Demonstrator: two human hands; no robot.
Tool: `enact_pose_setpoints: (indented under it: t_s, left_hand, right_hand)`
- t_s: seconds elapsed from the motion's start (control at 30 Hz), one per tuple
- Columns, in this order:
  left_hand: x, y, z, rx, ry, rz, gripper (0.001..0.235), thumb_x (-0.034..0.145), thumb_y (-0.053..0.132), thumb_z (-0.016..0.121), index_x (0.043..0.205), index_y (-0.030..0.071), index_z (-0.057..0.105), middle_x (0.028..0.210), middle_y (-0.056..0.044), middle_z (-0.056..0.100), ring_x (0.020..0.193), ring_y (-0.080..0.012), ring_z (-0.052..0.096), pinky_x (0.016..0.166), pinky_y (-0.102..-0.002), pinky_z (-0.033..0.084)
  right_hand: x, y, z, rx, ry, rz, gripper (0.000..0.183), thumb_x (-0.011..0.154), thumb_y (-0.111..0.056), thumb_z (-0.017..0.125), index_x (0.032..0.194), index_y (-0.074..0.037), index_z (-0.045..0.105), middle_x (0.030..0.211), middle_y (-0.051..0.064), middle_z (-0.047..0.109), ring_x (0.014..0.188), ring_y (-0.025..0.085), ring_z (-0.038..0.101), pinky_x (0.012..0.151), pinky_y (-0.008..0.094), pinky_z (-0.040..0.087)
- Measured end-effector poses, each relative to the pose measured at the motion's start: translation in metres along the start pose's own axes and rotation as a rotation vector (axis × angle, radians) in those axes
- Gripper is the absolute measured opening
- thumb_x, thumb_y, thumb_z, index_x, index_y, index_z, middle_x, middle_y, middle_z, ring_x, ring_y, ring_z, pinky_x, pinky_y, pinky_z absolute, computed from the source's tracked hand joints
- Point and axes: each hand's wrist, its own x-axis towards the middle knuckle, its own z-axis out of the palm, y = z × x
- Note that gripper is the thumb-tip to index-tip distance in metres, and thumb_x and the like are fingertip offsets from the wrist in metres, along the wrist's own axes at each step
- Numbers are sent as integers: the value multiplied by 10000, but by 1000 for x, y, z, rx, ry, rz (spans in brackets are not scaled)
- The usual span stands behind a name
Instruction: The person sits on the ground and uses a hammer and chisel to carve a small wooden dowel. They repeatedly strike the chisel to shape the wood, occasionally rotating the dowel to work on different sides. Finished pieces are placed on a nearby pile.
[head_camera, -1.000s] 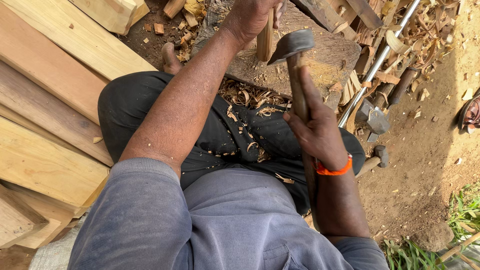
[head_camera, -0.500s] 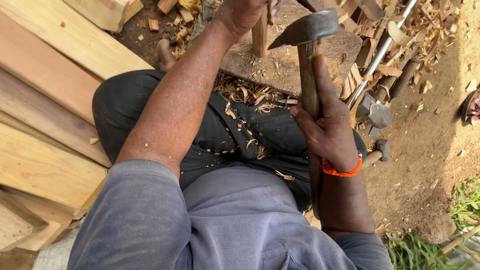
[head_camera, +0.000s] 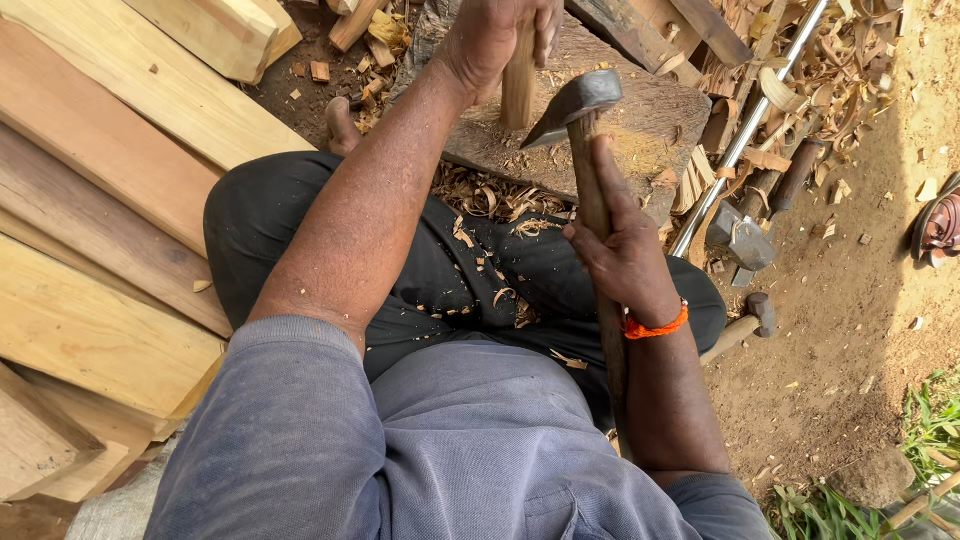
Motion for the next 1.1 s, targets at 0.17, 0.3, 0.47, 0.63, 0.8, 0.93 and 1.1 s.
enact_pose_setpoints:
  t_s: [0.17,0.3,0.47,0.63,0.8,0.93,1.1]
  left_hand:
    - [-6,-11,-6,53,-74,3,322,1063,402,591,855,157,597,727,-6,585,691,-131,624,714,-381,615]
    - [0,-22,-6,24,-85,-9,311,1089,366,568,858,160,597,742,-6,604,699,-127,634,703,-376,617]
    - [0,-23,-9,12,-35,41,346,1108,387,608,870,135,598,722,-36,591,681,-144,617,745,-401,596]
    - [-6,-19,-12,73,-43,-35,395,1064,464,453,869,172,634,712,10,637,608,-114,638,672,-370,654]
    - [-7,-16,-11,199,-23,-54,379,1040,439,499,816,157,617,688,-17,615,621,-119,645,633,-379,638]
    - [-5,-26,-7,169,74,-42,357,1087,408,592,894,111,628,763,-65,578,700,-143,603,737,-399,615]
    - [-7,-37,-18,71,-20,-63,421,1061,499,518,909,137,671,764,-47,666,654,-137,670,668,-386,647]
  right_hand:
    - [-4,-43,-24,295,65,126,910,926,129,642,1682,-111,197,1667,149,449,1061,152,608,898,262,559]
    - [0,-55,-27,269,85,-46,876,1003,150,629,1722,-136,219,1632,109,500,974,87,629,864,226,577]
    - [16,-36,-3,112,20,-12,922,897,213,631,1669,-67,213,1550,198,504,1191,218,534,944,351,496]
    - [-6,-24,-27,303,66,131,927,965,167,612,1722,-108,153,1337,141,639,812,81,574,710,259,528]
    - [-1,-37,-34,532,91,89,923,930,149,629,1674,-102,143,1591,146,526,800,93,560,692,250,511]
    - [16,-38,-3,93,-28,-49,930,907,171,694,1683,-59,236,1702,201,394,1451,272,511,1126,334,468]
    - [2,-36,-11,121,10,-52,903,964,140,686,1700,-68,205,1722,168,398,1503,203,502,1180,300,458]
